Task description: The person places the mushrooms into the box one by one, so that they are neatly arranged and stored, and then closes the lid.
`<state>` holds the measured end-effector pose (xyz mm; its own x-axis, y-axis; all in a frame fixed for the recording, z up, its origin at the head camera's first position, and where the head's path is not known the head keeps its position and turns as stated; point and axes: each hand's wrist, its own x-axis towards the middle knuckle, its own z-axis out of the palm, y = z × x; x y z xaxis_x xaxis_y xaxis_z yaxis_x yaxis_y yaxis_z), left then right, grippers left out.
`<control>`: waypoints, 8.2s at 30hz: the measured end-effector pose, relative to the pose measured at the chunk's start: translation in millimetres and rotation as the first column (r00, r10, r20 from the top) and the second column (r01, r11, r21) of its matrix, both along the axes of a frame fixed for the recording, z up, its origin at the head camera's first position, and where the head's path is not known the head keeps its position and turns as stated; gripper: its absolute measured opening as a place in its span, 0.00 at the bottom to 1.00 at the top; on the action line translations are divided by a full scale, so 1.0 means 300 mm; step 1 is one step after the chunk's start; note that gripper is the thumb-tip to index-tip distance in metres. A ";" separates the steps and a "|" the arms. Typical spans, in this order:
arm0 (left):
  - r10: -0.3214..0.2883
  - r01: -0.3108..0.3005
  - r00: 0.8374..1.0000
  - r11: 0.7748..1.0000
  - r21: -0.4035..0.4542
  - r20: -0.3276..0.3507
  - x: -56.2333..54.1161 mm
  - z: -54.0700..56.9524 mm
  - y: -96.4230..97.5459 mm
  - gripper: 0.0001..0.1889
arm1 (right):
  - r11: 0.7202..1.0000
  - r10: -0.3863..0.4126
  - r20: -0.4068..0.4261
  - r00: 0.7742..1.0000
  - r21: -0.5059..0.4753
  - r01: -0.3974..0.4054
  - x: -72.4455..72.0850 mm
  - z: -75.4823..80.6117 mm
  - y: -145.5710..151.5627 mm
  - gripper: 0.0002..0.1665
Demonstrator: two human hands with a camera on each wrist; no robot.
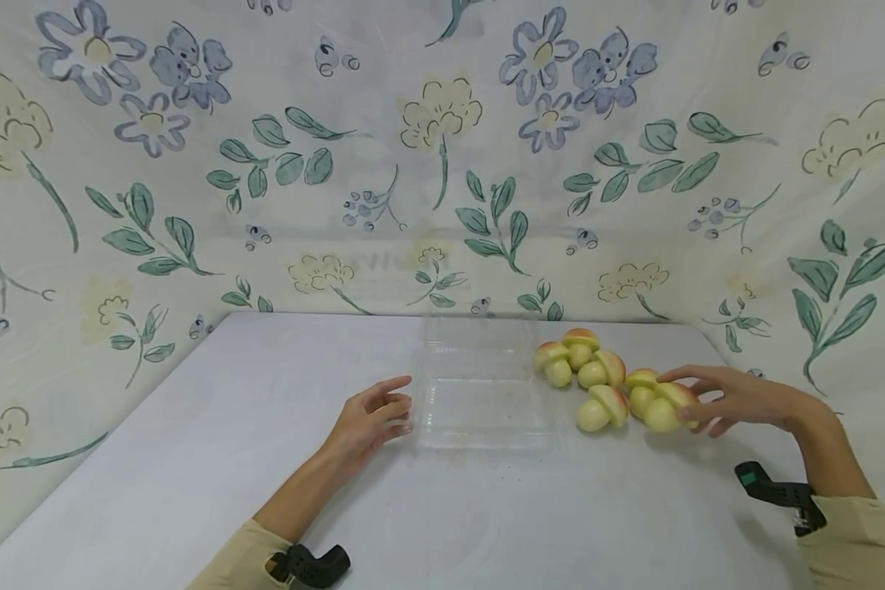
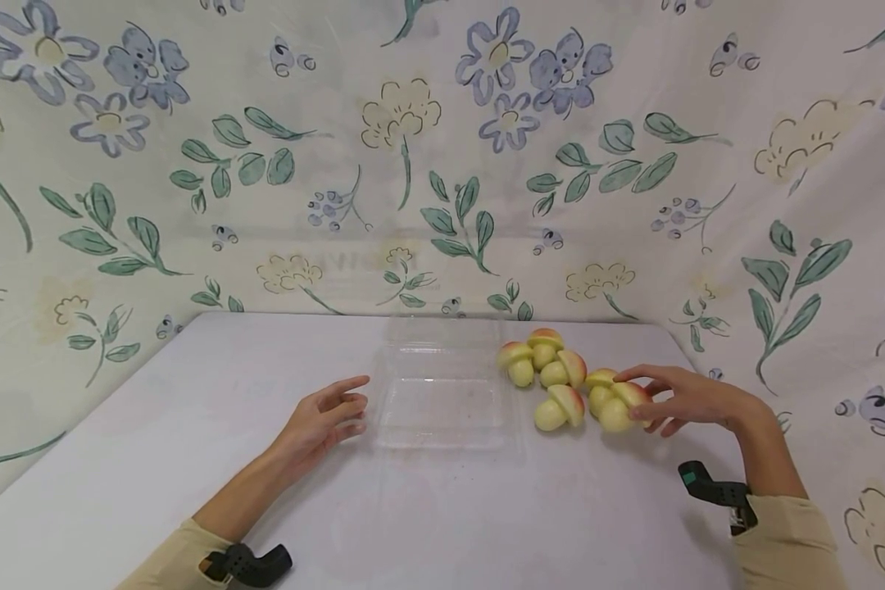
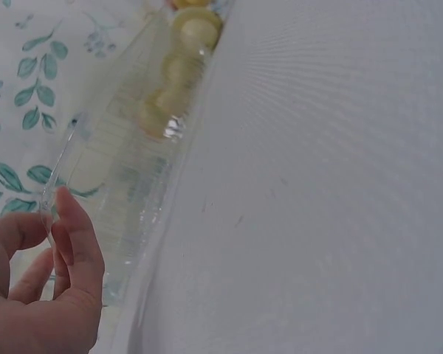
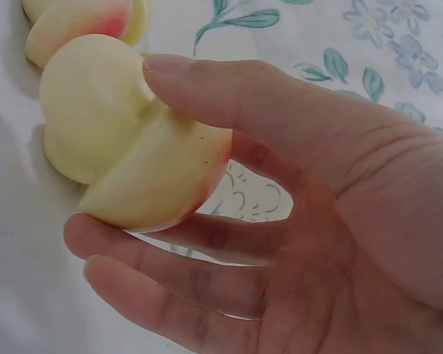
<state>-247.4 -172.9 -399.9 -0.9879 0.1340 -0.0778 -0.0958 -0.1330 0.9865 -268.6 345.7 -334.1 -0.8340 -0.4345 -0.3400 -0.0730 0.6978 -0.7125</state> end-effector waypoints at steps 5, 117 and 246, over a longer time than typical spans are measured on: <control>0.001 -0.001 1.000 1.000 0.005 0.009 -0.002 0.000 0.001 0.28 | 1.000 -0.008 -0.049 0.999 0.021 0.009 -0.003 0.010 -0.012 0.43; -0.014 0.014 1.000 1.000 0.000 0.005 0.001 0.002 0.013 0.30 | 0.931 0.366 -0.180 0.913 0.076 -0.358 -0.266 0.091 -0.737 0.34; -0.031 0.031 1.000 0.998 -0.050 0.005 -0.013 0.000 0.014 0.31 | 0.987 -0.024 -0.495 0.869 0.127 0.099 0.000 0.050 -0.185 0.38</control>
<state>-251.2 -168.7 -400.0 -0.9830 0.1605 -0.0890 -0.1029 -0.0806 0.9914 -268.6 290.3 -319.1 -0.9327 -0.3548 0.0654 -0.3400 0.8039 -0.4879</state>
